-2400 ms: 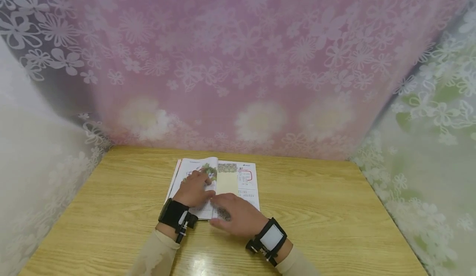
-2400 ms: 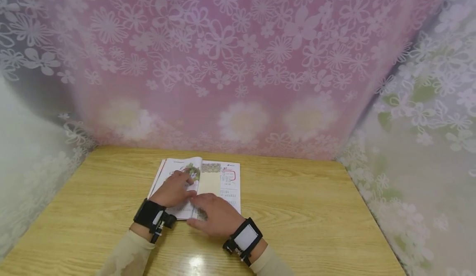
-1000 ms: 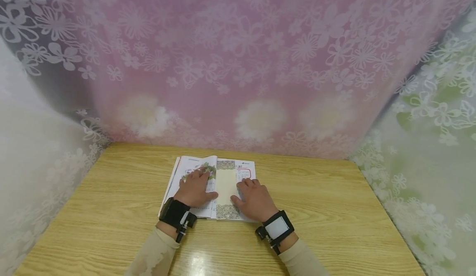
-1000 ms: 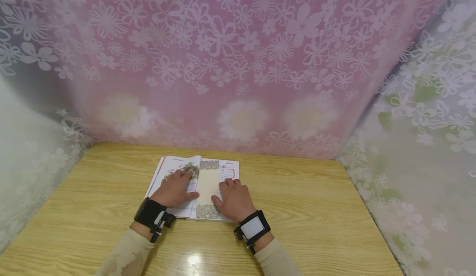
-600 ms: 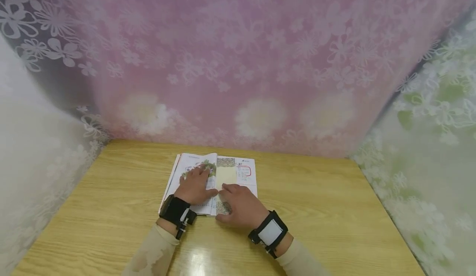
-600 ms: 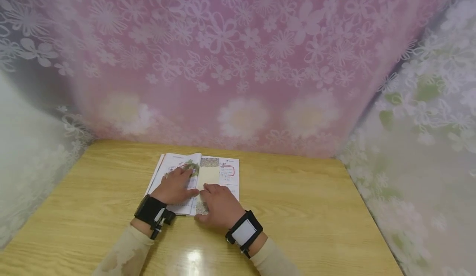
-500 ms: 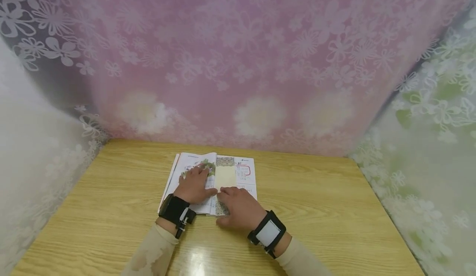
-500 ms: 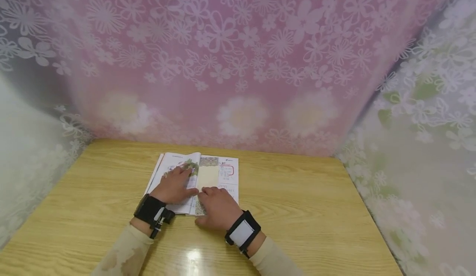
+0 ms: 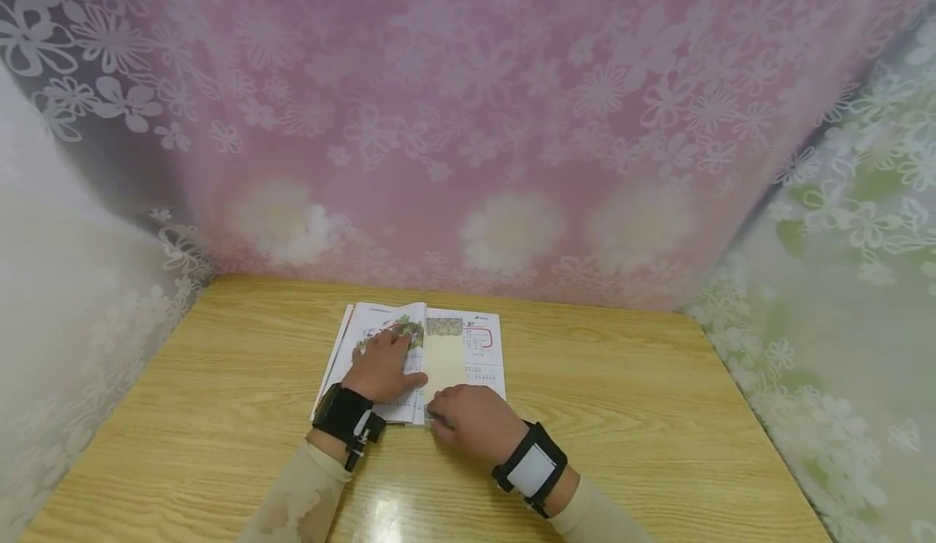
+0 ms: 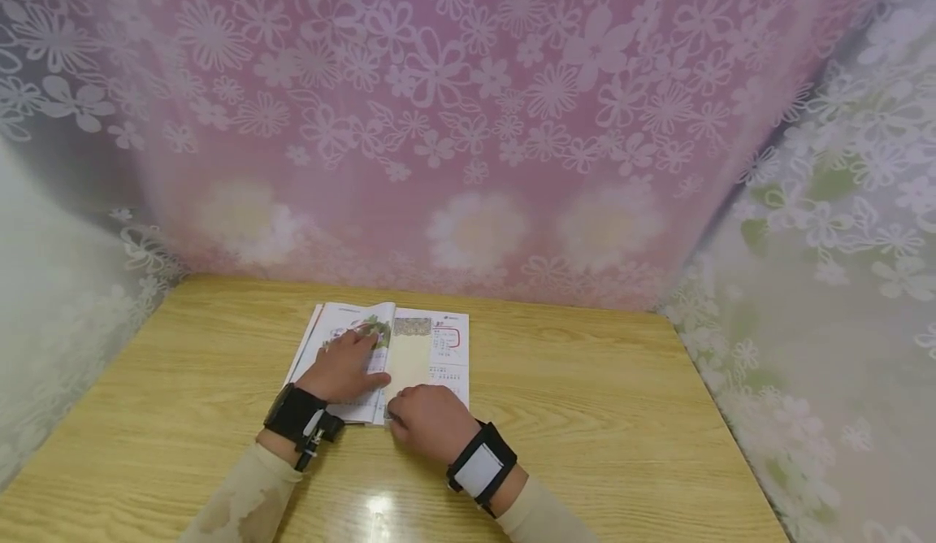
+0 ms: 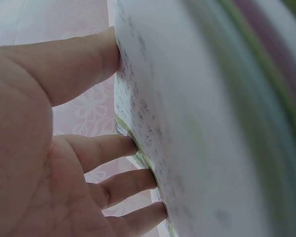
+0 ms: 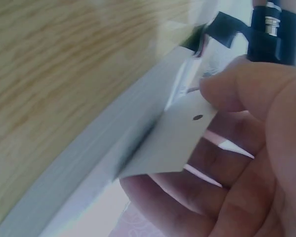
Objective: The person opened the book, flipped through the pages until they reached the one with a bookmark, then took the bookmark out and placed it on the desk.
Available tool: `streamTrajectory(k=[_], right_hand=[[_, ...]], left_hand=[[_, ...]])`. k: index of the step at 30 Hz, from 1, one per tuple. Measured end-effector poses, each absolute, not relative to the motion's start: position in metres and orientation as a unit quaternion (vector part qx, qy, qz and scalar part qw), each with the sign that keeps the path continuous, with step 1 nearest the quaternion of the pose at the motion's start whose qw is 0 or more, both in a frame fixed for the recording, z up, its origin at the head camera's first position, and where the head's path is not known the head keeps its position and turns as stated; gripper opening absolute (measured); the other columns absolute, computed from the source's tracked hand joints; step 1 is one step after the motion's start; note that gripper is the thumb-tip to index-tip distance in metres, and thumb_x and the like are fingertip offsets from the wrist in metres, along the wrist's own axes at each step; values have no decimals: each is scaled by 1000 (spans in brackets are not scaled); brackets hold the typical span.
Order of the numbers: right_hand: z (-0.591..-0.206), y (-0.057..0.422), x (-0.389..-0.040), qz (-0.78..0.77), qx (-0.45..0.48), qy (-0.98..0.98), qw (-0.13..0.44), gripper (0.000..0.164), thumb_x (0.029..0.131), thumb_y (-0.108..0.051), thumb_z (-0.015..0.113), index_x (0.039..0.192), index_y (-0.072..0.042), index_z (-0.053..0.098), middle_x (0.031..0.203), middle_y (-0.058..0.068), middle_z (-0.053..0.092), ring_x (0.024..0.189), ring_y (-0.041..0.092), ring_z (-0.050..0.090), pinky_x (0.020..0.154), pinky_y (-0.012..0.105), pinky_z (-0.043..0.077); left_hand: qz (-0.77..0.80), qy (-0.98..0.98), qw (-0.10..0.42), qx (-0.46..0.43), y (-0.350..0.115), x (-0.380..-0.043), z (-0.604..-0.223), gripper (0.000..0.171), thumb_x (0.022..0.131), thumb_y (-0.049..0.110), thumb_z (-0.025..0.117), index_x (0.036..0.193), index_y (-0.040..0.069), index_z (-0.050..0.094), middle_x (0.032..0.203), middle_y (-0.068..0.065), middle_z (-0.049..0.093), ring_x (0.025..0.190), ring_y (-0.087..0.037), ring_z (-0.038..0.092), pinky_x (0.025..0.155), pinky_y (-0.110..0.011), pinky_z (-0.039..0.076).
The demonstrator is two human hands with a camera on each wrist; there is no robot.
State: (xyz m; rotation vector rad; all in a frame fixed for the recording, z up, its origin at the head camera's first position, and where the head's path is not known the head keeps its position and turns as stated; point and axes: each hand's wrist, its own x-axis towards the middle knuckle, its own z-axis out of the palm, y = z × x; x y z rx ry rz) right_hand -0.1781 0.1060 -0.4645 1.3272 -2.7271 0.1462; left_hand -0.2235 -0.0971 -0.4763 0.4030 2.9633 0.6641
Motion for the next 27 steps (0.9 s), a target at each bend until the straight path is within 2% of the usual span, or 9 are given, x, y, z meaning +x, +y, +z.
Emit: streamTrajectory(k=[4,7,10,11,14,17,19,24,27], right_hand=[[-456,115,-177,97,452,-886,24,15,97,-24,57,98,-22,72,85,-16,63,71,-5,55,64,16,45],[-444,128,-177,165,440,-883,-1,21,100,-24,54,107,-20,73,90,-15,66,69,-5,56,63,16,45],[-432,146,-178,253,420,-871,17,23,102,-24,51,109,-20,72,81,-14,64,55,-4,45,53,15,39],[-428,152,-179,284,411,-866,37,23,102,-23,51,110,-19,72,76,-13,61,51,-3,41,50,15,37],[-416,170,-183,302,395,-853,154,22,100,-17,53,111,-16,72,84,-8,66,52,0,40,48,15,35],[-408,184,-190,236,376,-852,277,23,93,-8,58,111,-9,72,96,1,70,60,5,53,47,19,38],[-408,191,-194,169,356,-863,316,26,88,-7,60,111,-8,72,99,4,70,67,9,59,47,21,39],[-427,203,-195,68,313,-913,251,24,85,-11,64,107,-11,75,84,0,70,52,4,47,43,18,32],[-443,208,-195,49,302,-930,203,20,84,-12,69,101,-13,77,82,-3,70,52,2,50,45,18,36]], left_hand=[[220,966,39,134,-97,-224,-479,79,89,50,64,148,6,38,147,-24,33,133,-48,29,99,-68,21],[221,966,37,133,-97,-223,-478,78,89,49,64,148,6,38,147,-24,33,133,-48,29,99,-68,21],[217,967,36,131,-96,-223,-478,78,88,49,64,149,6,38,148,-23,32,133,-47,28,99,-68,20],[218,967,37,131,-95,-223,-478,78,88,49,64,148,6,38,148,-23,31,133,-47,28,100,-68,20],[222,966,35,131,-95,-223,-477,78,88,47,65,148,5,39,148,-24,31,133,-48,29,99,-68,20],[227,964,30,132,-95,-223,-477,77,88,45,66,147,4,40,147,-24,32,132,-48,30,99,-68,21],[228,964,31,132,-96,-223,-477,77,88,46,65,147,4,39,147,-24,32,132,-48,30,99,-68,21],[223,965,40,130,-96,-224,-479,79,88,50,64,148,6,38,148,-23,31,133,-47,28,100,-68,20],[221,966,42,130,-95,-224,-479,79,88,49,64,148,6,38,148,-23,31,133,-47,28,99,-69,20]])
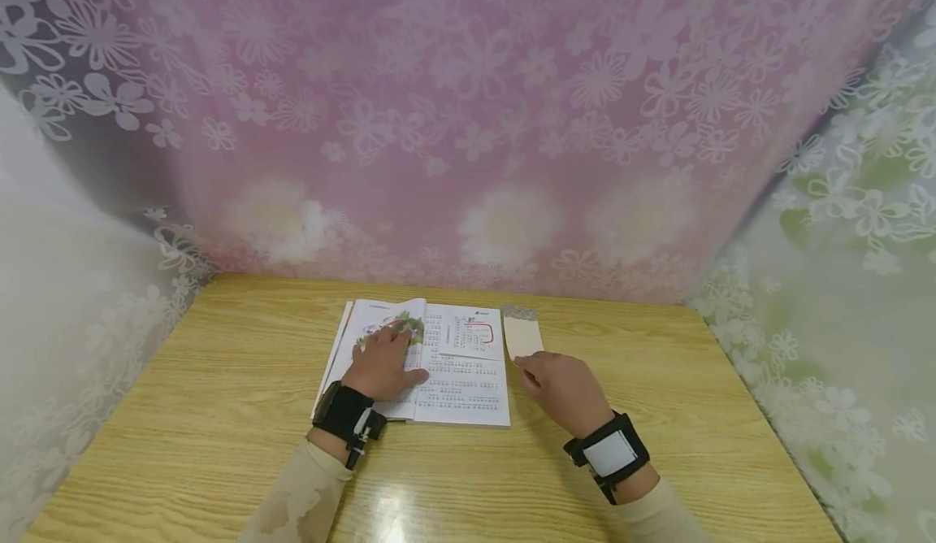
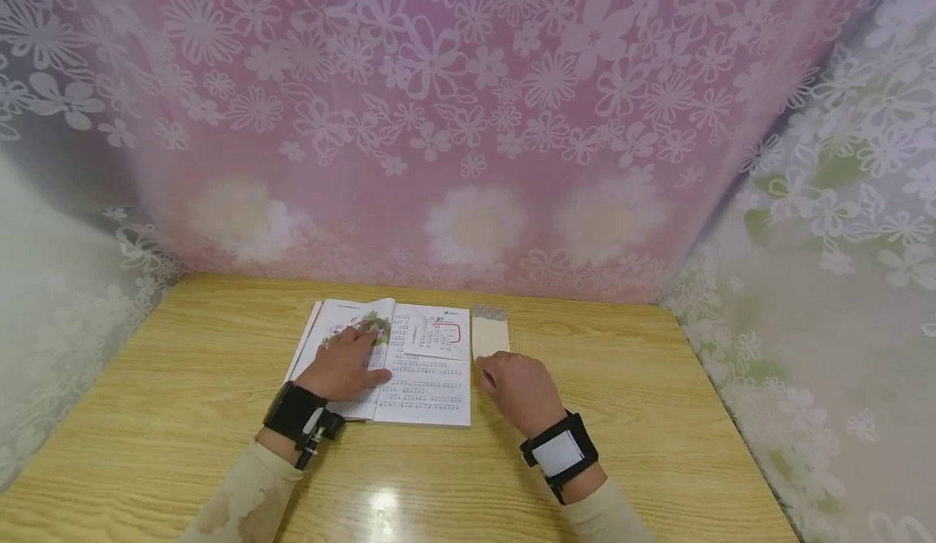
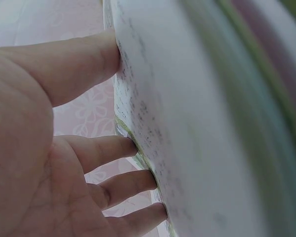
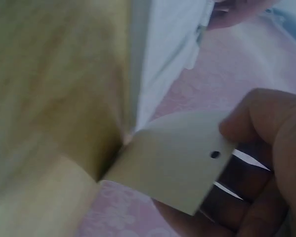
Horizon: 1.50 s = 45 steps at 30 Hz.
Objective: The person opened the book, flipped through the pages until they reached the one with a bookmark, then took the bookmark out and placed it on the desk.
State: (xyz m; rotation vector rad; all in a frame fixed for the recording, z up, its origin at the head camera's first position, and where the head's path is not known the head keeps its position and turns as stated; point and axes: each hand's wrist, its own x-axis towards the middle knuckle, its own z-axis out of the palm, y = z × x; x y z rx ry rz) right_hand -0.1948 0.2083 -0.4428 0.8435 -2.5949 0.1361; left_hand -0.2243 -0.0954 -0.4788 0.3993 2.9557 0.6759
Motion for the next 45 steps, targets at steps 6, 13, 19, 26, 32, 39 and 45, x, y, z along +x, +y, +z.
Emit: streamTrajectory(k=[6,13,19,26,32,39,45], right_hand=[[-464,215,-190,39,289,-948,129,14,80,-13,73,93,-15,76,82,-7,66,68,7,62,57,23,49],[-475,217,-187,32,287,-951,106,12,79,-17,71,91,-17,73,83,-7,59,68,8,56,52,22,45],[-475,217,-191,50,293,-949,110,9,82,-22,70,90,-16,72,83,-5,57,69,11,55,52,24,45],[-463,193,-201,75,299,-945,110,41,86,-35,69,119,-11,64,108,2,63,92,17,61,69,31,51],[-441,147,-208,117,302,-944,58,42,91,-40,62,123,-14,64,117,2,62,101,18,61,76,35,51],[-450,120,-210,103,303,-947,36,30,89,-35,66,112,-16,70,103,-2,65,88,14,63,67,30,51],[-469,116,-213,46,320,-943,75,19,82,-34,72,96,-21,72,85,-5,57,71,12,55,51,27,44]], left_hand=[[218,966,42,130,-93,-224,-475,78,89,48,64,149,6,37,149,-23,30,133,-47,28,100,-68,20],[221,966,38,130,-94,-222,-473,78,88,47,65,148,5,39,147,-24,32,132,-48,30,99,-68,21],[223,966,41,127,-95,-224,-475,79,88,48,65,148,5,38,148,-25,30,132,-48,29,99,-69,20],[219,967,43,121,-95,-225,-477,81,87,50,65,149,6,37,148,-24,30,133,-48,28,99,-68,20],[216,968,38,118,-95,-226,-476,81,86,50,66,148,6,38,148,-24,31,132,-48,29,99,-68,21],[204,971,35,119,-94,-229,-484,83,85,54,66,148,7,39,147,-23,32,131,-48,31,98,-68,23],[201,972,38,114,-94,-230,-486,84,85,55,66,149,8,38,147,-23,32,132,-48,30,99,-67,22]])
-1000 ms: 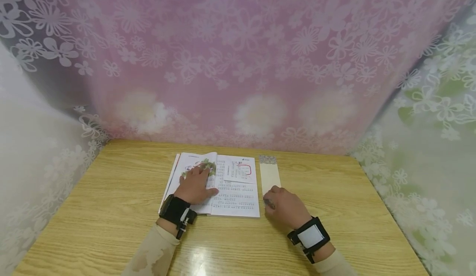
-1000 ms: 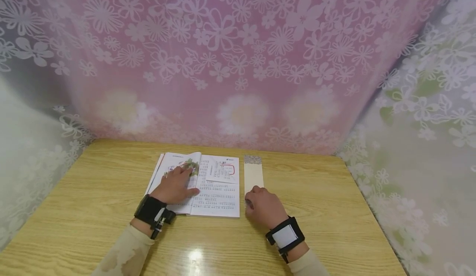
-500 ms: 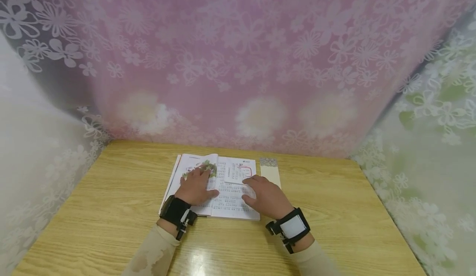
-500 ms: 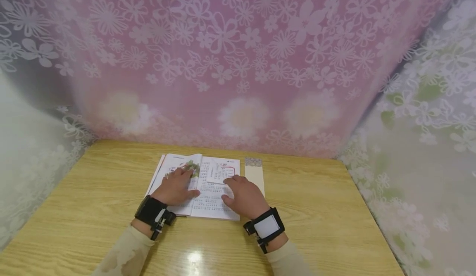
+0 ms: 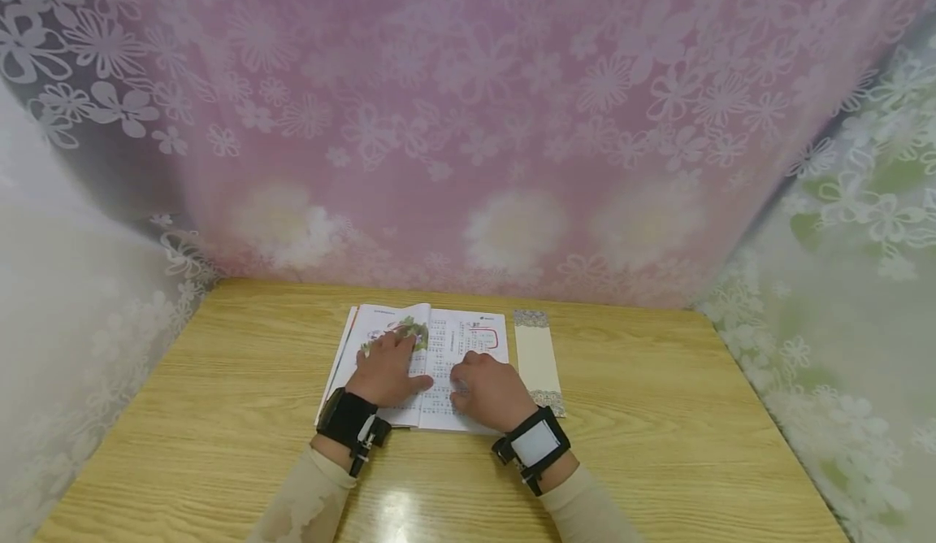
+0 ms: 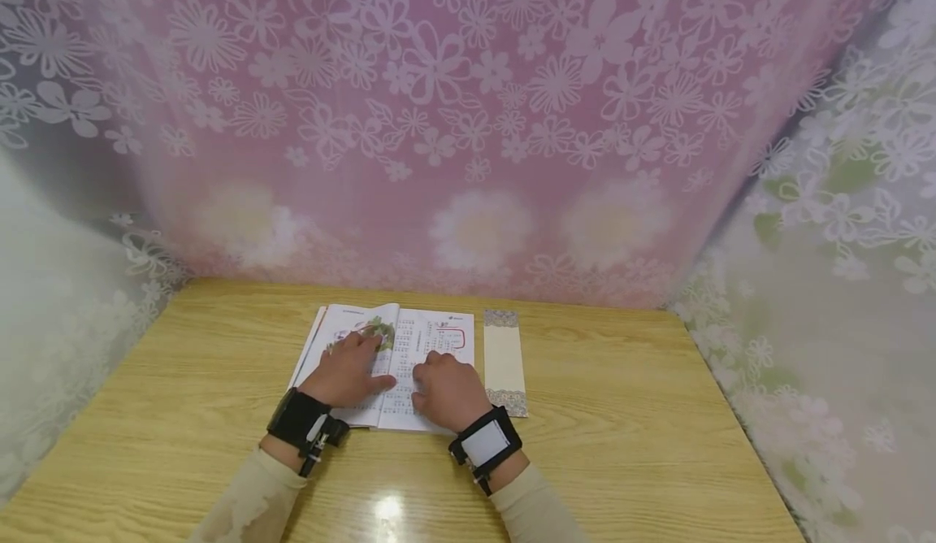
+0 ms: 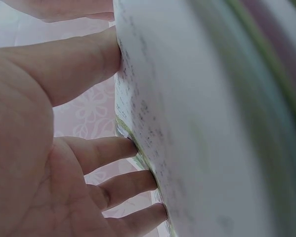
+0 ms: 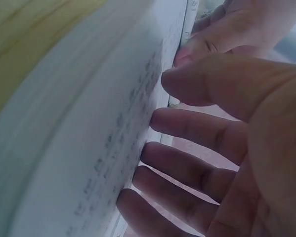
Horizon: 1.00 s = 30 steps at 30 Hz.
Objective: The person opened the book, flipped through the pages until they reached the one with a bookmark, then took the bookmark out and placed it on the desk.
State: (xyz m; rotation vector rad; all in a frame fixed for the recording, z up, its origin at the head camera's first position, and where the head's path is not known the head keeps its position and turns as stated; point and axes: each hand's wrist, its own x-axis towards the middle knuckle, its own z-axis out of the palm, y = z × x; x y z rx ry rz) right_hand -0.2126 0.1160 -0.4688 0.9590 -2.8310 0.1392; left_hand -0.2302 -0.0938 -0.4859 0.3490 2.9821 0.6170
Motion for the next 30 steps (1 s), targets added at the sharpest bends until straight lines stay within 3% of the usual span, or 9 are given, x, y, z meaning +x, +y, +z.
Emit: streamTrajectory(k=[8,13,20,24,27,30], right_hand=[[-474,118,-211,34,333,-936,109,17,81,-33,72,92,-20,70,81,-5,53,68,13,52,49,28,42],[-474,119,-212,39,337,-935,102,18,83,-34,71,95,-20,72,82,-5,55,69,12,53,49,27,43],[-472,117,-210,40,330,-938,96,17,84,-35,69,93,-21,73,80,-6,54,66,10,50,46,25,39],[-470,116,-208,44,325,-940,94,17,85,-36,68,91,-20,72,78,-5,52,64,10,46,45,25,37],[-469,116,-207,44,322,-941,96,16,86,-35,67,89,-20,71,76,-6,50,63,10,45,45,24,36],[-469,116,-207,47,320,-941,99,14,86,-33,67,87,-20,70,74,-6,49,62,9,43,44,24,35]], left_hand=[[207,970,40,118,-93,-230,-485,83,85,54,65,148,8,38,147,-23,32,132,-47,30,99,-67,22],[215,968,38,121,-97,-231,-482,79,87,53,64,147,8,41,146,-21,35,128,-44,38,97,-63,30],[287,949,11,131,-111,-236,-476,58,94,33,62,143,5,46,138,-21,44,122,-37,47,94,-47,41],[303,949,-19,90,-126,-237,-468,57,94,22,59,144,1,41,135,-27,42,122,-45,42,93,-54,39],[298,954,-25,25,-140,-236,-462,65,93,24,57,145,-7,33,133,-35,38,120,-55,35,90,-61,37],[300,954,8,-21,-153,-234,-459,71,95,32,53,144,-13,28,124,-38,45,107,-54,47,80,-58,43]])
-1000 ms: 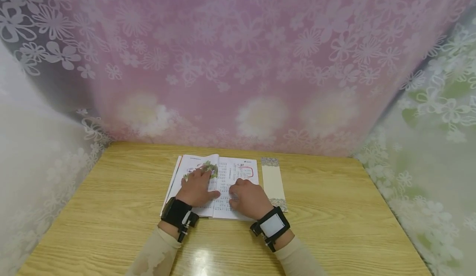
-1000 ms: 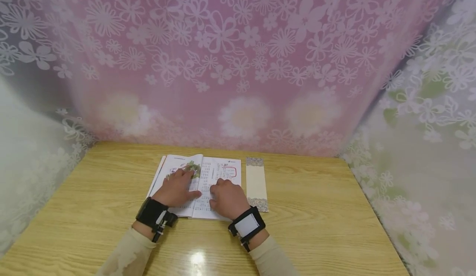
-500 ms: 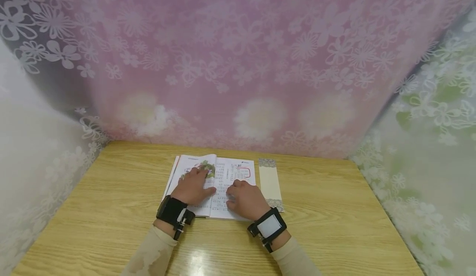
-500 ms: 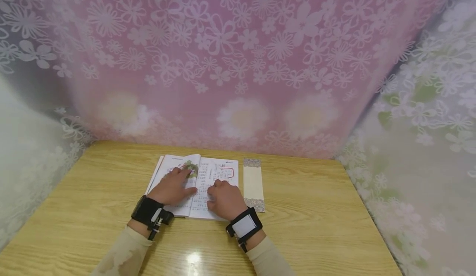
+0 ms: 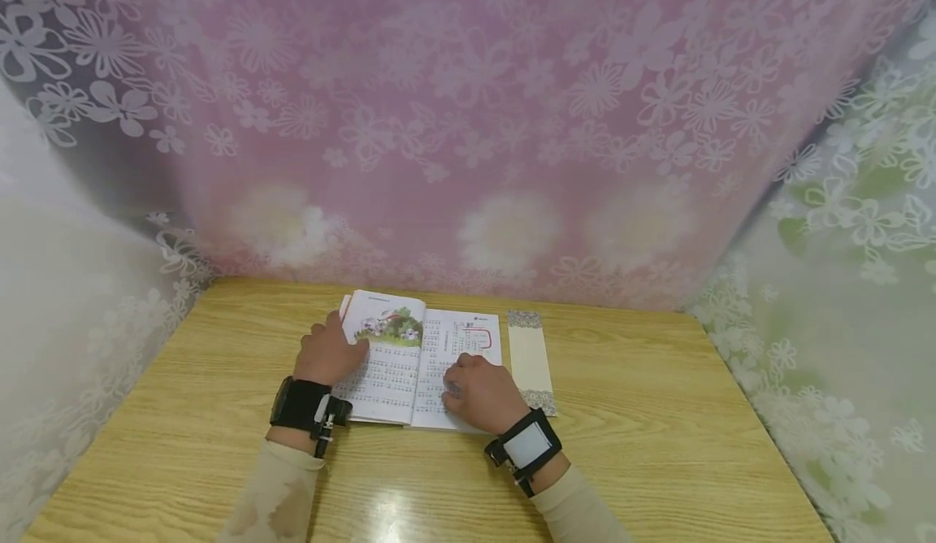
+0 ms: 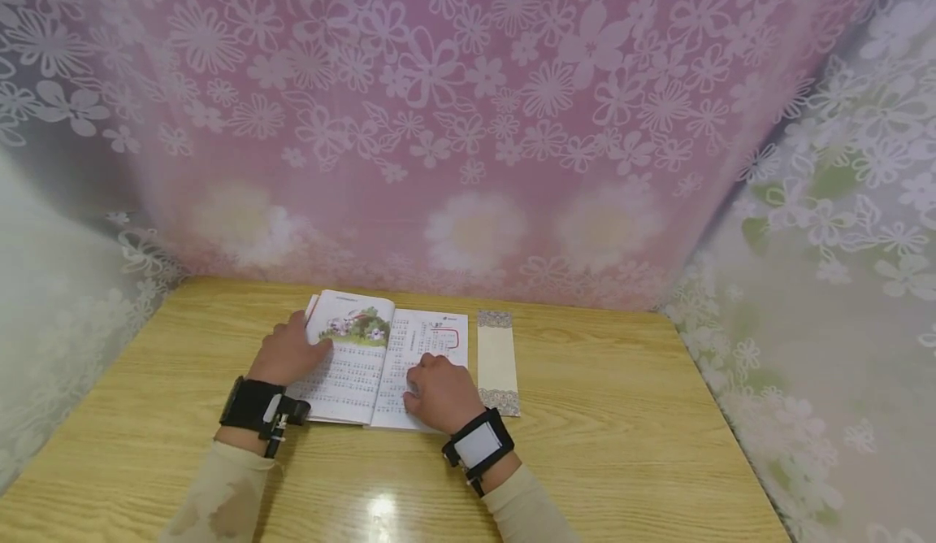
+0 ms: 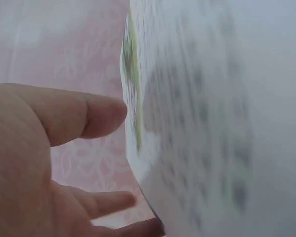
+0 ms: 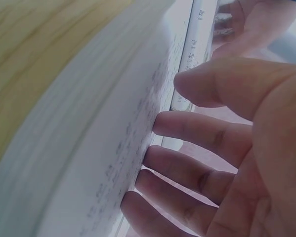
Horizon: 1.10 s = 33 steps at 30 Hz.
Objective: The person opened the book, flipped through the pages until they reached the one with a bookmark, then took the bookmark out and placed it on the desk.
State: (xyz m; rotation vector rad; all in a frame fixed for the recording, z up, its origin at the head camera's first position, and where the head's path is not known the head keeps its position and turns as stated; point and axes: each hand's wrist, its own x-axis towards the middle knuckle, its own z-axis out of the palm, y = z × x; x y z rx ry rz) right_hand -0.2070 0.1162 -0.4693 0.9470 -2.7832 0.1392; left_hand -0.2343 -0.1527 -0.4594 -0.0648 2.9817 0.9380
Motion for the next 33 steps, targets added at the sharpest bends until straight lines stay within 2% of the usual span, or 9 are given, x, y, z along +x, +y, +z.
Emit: streamTrajectory(k=[4,11,13,16,18,21,24,28,33], right_hand=[[-470,117,-207,55,322,-940,99,13,87,-32,66,87,-20,71,74,-6,50,61,9,43,43,23,35],[-465,133,-217,142,284,-947,57,17,92,-24,57,92,-21,73,88,-8,61,72,8,56,56,24,46],[-459,142,-223,197,229,-949,89,18,92,-21,55,90,-20,73,89,-9,62,71,8,56,58,25,45],[-447,156,-230,283,151,-929,182,17,92,-15,54,91,-16,72,91,-5,63,68,11,55,55,28,44],[-440,162,-233,323,130,-908,231,17,92,-13,55,95,-15,71,94,-3,64,73,13,56,60,31,45],[-435,168,-236,348,135,-894,248,18,93,-13,53,98,-15,71,98,-2,64,81,16,59,70,32,48],[-439,165,-237,335,155,-902,223,18,94,-15,54,97,-15,72,97,-4,62,81,14,58,70,30,47],[-449,160,-235,283,169,-930,165,17,94,-20,57,97,-15,73,99,-4,61,68,9,54,56,28,44],[-463,158,-232,203,187,-958,73,17,92,-25,61,100,-16,73,101,-1,60,73,12,56,57,29,45]], left_hand=[[305,952,23,-29,-167,-233,-452,68,97,43,46,137,-12,40,110,-30,59,84,-39,61,66,-46,47],[422,906,0,19,-168,-219,-414,60,102,53,33,126,5,59,107,-15,63,89,-29,61,70,-40,49],[469,881,12,64,-158,-215,-406,57,103,52,29,126,10,60,105,-10,64,90,-27,62,72,-39,50],[504,851,51,141,-133,-211,-402,53,105,51,26,127,18,61,111,-2,63,101,-22,61,82,-39,49],[479,856,61,186,-115,-211,-408,48,103,51,32,127,22,62,118,3,61,107,-19,58,85,-37,47],[412,879,60,231,-88,-212,-424,40,99,46,48,125,21,64,122,3,58,109,-18,55,85,-36,45],[345,900,49,262,-73,-213,-445,48,92,44,62,130,15,60,126,-3,54,104,-19,55,80,-34,46],[294,914,44,275,-63,-212,-465,67,85,49,69,137,10,54,136,-14,46,110,-26,54,83,-38,47],[258,926,25,275,-58,-210,-473,70,79,46,75,134,8,57,143,-22,41,121,-36,49,90,-44,46]])
